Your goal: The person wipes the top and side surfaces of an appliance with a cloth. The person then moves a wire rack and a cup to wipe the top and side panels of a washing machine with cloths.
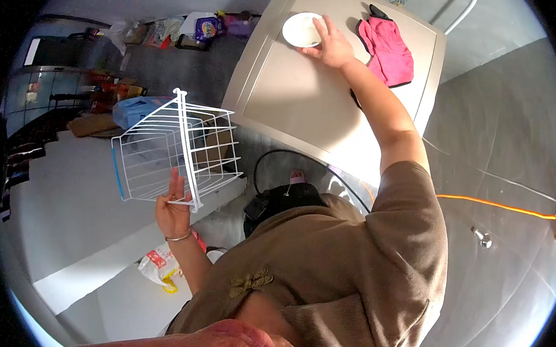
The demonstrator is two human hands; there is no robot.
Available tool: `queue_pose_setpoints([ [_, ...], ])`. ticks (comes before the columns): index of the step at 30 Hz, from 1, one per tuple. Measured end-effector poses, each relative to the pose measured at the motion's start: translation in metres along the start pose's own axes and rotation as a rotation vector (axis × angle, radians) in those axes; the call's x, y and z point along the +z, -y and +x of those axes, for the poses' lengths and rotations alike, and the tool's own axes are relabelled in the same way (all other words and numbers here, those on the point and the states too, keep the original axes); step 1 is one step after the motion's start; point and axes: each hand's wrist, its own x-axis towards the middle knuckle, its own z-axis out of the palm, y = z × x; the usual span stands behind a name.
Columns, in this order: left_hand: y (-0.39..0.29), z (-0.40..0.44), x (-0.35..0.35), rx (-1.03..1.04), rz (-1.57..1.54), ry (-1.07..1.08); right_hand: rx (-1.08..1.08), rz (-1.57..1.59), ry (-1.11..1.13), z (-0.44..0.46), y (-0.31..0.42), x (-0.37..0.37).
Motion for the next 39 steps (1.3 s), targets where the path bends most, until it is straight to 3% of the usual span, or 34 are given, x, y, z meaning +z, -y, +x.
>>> queue_pose_setpoints([
  [5, 0.001, 0.002, 0.023, -0.026, 0.040, -0.069, 0.201, -0.202, -0.066, 0.066, -0.026, -0.004],
  [9, -0.004, 0.005, 0.013, -0.009, 0.087, -0.031, 0.076, -0.305, -0.233, 0.067, -0.038, -0.021],
  [11, -0.005, 0.005, 0.007, -0.006, 0.091, -0.023, 0.080, -0.375, -0.299, 0.045, -0.078, -0.023],
  [14, -0.003, 0.003, 0.012, 0.000, 0.132, -0.026, 0.168, -0.468, -0.150, -0.027, -0.124, -0.032],
  [15, -0.002, 0.005, 0.013, 0.006, 0.152, -0.021, 0.158, -0.577, -0.061, -0.045, -0.127, -0.034],
  [20, -0.001, 0.011, 0.003, 0.001, 0.173, -0.119, 0.190, -0.555, -0.133, -0.092, -0.111, 0.000],
  [25, -0.001, 0.015, -0.009, 0.012, 0.203, -0.101, -0.027, -0.284, -0.159, -0.122, -0.019, 0.039],
  [27, -0.007, 0.015, -0.010, -0.042, 0.089, -0.036, -0.061, -0.186, -0.059, -0.119, 0.030, 0.049],
  [33, -0.016, 0.014, -0.004, -0.048, 0.178, -0.100, -0.341, 0.074, 0.174, -0.100, 0.136, 0.091],
  [38, -0.017, 0.002, -0.010, -0.035, 0.159, -0.016, -0.466, 0.537, 0.259, -0.122, 0.138, 0.080],
  [39, -0.006, -0.004, -0.016, -0.020, 0.152, 0.069, -0.491, 0.499, 0.204, -0.134, 0.122, 0.061],
])
